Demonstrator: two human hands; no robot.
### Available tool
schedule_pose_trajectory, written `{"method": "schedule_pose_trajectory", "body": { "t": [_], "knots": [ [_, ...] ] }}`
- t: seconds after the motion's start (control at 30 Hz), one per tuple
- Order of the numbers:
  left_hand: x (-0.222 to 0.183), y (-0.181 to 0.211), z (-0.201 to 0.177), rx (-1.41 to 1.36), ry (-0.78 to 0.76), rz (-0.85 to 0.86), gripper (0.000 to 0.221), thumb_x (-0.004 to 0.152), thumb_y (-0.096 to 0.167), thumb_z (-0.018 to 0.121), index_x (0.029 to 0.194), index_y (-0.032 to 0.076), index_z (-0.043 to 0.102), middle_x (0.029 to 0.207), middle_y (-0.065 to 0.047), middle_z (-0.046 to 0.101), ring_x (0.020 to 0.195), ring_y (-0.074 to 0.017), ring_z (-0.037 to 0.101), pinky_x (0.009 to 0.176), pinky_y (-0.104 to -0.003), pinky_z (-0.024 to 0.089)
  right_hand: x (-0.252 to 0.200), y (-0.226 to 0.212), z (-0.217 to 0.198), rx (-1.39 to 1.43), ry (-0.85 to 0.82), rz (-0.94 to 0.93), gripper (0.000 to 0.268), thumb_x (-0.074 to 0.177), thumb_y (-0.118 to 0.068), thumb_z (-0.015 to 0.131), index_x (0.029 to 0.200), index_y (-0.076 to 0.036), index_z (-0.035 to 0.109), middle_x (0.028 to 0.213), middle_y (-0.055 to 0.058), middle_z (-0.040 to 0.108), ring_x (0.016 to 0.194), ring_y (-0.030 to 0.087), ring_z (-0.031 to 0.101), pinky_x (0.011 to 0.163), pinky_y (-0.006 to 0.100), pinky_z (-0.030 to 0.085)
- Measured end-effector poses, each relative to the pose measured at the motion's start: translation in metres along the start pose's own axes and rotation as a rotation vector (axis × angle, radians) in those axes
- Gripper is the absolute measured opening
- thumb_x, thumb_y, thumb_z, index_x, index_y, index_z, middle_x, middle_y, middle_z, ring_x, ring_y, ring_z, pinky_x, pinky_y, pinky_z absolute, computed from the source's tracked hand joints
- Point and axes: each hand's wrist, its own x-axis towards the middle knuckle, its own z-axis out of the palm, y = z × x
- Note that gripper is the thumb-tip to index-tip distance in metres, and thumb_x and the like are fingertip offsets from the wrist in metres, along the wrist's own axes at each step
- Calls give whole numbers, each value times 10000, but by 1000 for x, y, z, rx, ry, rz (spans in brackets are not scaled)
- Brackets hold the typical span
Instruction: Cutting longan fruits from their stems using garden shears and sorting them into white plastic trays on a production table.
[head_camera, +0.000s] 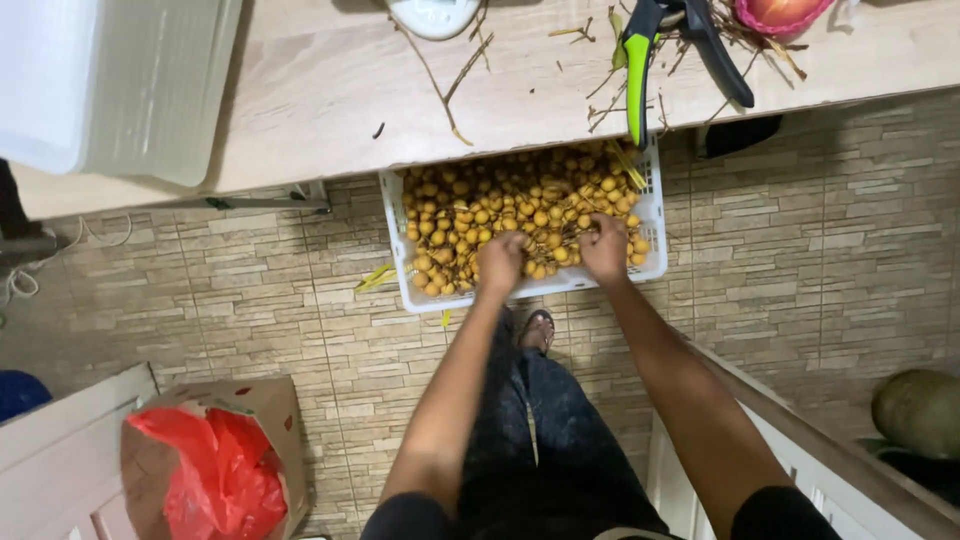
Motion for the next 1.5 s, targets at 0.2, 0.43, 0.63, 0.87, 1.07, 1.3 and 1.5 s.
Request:
{"method": "schedule_pose_trajectory", "body": {
  "t": [0.2, 0.43, 0.63, 0.87, 1.07, 1.3, 1.5],
  "knots": [
    [22, -110, -32, 10, 217, 26, 241, 1026, 242, 598, 1119, 87, 757, 1060, -255, 736, 1088, -480, 655, 921, -581, 547, 37, -3, -22, -219, 206, 52, 585, 851, -259, 698, 1363, -6, 569, 1341, 295, 425, 1218, 562, 505, 1030, 631, 450],
    [45, -112, -16, 203, 96, -98, 203, 971, 277, 650, 1125, 161, 716, 1116, -134, 694, 1124, -412, 677, 942, -557, 560, 52, -9, 5, -476, 133, 42, 784, 785, -557, 744, 1317, -17, 542, 1333, 307, 494, 1287, 532, 428, 962, 621, 464],
    [60, -94, 18, 470, -8, -207, 387, 978, 447, 517, 1275, 225, 625, 1312, -65, 639, 1254, -336, 600, 1030, -553, 391, -2, -33, 64, -518, 90, -188, 482, 806, -393, 710, 1147, -64, 619, 1211, 250, 553, 1142, 511, 570, 833, 590, 531],
    [16, 4, -20, 696, -7, -258, 545, 985, 390, 431, 1484, 170, 443, 1537, -150, 376, 1385, -403, 377, 1071, -611, 258, -24, -49, 14, -131, -579, -222, 890, 734, -444, 841, 1496, -178, 465, 1508, 261, 398, 1352, 621, 397, 1088, 681, 371],
    [35, -3, -19, 887, -63, -324, 696, 1024, 529, 423, 1549, 102, 261, 1648, -240, 264, 1489, -392, 249, 1113, -694, 56, 53, -17, -33, -101, 27, -97, 700, 849, -459, 642, 1414, -57, 542, 1439, 333, 421, 1249, 566, 510, 1000, 591, 472],
    [46, 33, -28, 709, -113, -217, 915, 1026, 660, 391, 1638, 89, 20, 1446, -356, 375, 1207, -470, 624, 1016, -502, 432, 77, -20, 46, -370, 214, 43, 782, 758, -745, 741, 1143, -69, 657, 1259, 248, 507, 1176, 421, 565, 995, 507, 458],
    [64, -9, -23, 375, 29, -202, 1062, 816, 744, 681, 1579, 126, 278, 1443, -376, 275, 1243, -584, 559, 1032, -562, 483, 67, -74, 41, -315, 144, -3, 752, 765, -606, 796, 1234, -31, 676, 1257, 313, 482, 1143, 527, 583, 852, 586, 561]
  ]
}}
